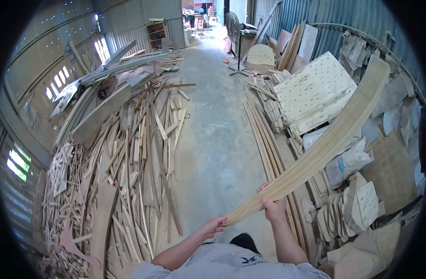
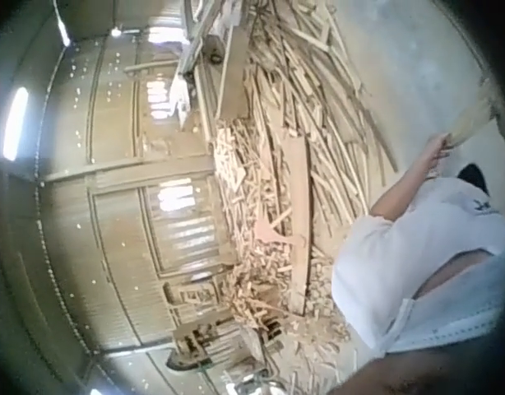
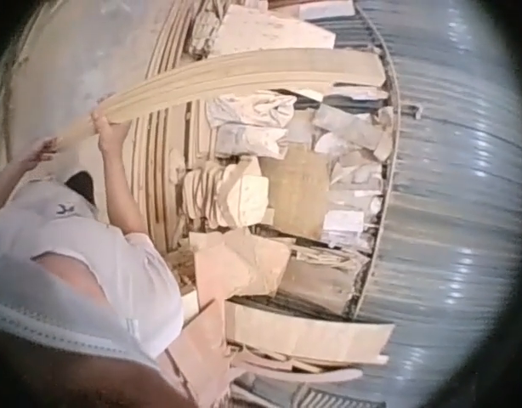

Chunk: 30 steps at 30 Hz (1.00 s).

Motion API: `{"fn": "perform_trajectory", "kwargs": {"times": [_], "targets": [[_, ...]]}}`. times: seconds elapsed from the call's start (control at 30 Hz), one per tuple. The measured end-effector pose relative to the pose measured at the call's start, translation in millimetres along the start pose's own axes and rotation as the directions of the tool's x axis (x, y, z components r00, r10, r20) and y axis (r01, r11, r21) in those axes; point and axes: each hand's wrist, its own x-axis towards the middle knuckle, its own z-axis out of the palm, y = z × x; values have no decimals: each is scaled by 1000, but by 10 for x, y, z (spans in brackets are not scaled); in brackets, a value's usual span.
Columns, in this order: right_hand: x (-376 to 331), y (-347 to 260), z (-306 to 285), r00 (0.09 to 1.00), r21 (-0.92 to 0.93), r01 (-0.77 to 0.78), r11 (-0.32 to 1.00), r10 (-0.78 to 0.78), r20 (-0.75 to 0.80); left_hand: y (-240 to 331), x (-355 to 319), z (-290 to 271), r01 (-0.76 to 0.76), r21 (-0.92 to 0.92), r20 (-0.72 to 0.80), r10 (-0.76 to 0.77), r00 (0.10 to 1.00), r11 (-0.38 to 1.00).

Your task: The person is seen manufacturing furniture by using a nail gun and a table saw to join and cut wood pieces.

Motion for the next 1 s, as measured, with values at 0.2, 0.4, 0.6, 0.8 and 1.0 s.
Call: {"fn": "perform_trajectory", "kwargs": {"times": [0.2,0.4,0.6,0.8,1.0], "targets": [[2654,691,-382,986,-8,-11,1000,9,-167,2119,1888,-109,26,188,56,-37,998,982],[5600,1500,-572,985,115,0,993,20,-171,4262,3608,-230,-175,273,74,160,984,946],[8265,1989,3,986,186,-136,973,151,-71,6707,4566,-374,-272,857,14,507,862,438],[10920,2987,278,990,167,-141,976,140,15,8853,6346,-917,-281,809,0,478,879,516],[13372,3284,532,990,107,-16,994,30,-138,11184,8106,-1101,-416,720,75,534,842,555]]}}
